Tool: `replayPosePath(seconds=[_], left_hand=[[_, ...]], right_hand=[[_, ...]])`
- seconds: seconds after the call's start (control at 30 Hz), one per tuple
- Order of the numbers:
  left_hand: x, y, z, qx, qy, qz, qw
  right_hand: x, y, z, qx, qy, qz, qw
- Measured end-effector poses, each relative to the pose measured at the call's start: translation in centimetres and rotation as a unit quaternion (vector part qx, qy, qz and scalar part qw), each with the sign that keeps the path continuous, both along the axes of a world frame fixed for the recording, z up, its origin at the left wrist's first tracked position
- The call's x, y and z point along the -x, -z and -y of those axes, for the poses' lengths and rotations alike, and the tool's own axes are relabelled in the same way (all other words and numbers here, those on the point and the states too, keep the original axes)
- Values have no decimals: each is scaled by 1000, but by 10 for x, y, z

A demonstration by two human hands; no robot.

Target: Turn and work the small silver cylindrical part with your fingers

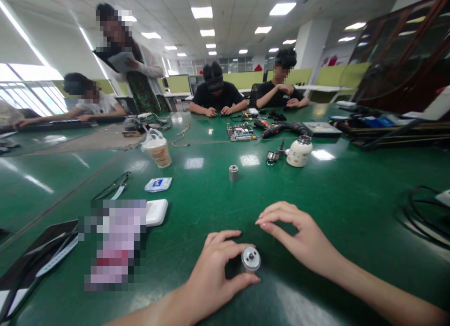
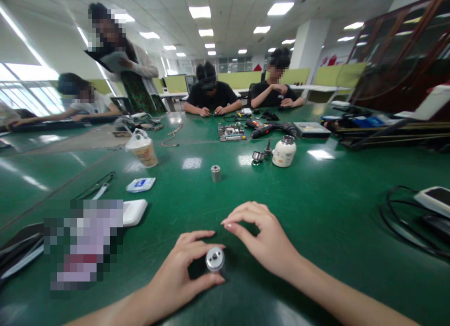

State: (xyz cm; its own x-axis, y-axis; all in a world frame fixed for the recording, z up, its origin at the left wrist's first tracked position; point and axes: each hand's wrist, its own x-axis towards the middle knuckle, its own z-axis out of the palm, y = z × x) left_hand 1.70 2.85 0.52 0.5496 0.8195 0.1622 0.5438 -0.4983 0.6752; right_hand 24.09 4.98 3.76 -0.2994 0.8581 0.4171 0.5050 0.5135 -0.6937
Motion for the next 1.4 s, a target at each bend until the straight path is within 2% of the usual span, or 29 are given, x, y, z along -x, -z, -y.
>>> replayPosePath(seconds=[0.07, 0.13, 0.23, 0.33, 0.4, 0.5, 0.6, 0.73, 0.97, 1.1, 1.3, 1.4], left_hand=[[0, 1, 0, -7, 0, -2, 1000], [1, 2, 1, -17, 2, -5, 1000], [2, 3, 1, -34, 9, -13, 999], [2, 4, 1, -46, 13, -18, 999], [3, 5, 1, -47, 14, -18, 999], [2, 5, 0, -44, 15, -16, 999], [1, 3, 0, -41, 16, -13, 999], [0, 1, -1, -40, 24, -7, 999], [2, 4, -1, -53, 22, -2, 998], [1, 5, -1, -50, 18, -2, 999], [0, 0, -1, -33, 19, 5, 999], [0, -1, -1, -30, 17, 10, 999]], right_hand=[[-15, 10, -17, -25, 50, 32, 998], [-29, 24, -31, -19, 84, 86, 993], [-44, 44, -41, 9, 100, 147, 984], [-47, 51, -42, 4, 102, 165, 981], [-44, 47, -40, -1, 101, 153, 983], [-31, 31, -29, 20, 82, 93, 992], [-11, 11, -9, 56, 25, 37, 997], [9, -4, 16, 60, -41, 49, 996], [17, 2, 25, 19, -46, 74, 996], [17, 0, 26, 11, -35, 83, 996], [17, -2, 27, 23, -12, 11, 1000], [20, 2, 28, 24, -33, 5, 999]])
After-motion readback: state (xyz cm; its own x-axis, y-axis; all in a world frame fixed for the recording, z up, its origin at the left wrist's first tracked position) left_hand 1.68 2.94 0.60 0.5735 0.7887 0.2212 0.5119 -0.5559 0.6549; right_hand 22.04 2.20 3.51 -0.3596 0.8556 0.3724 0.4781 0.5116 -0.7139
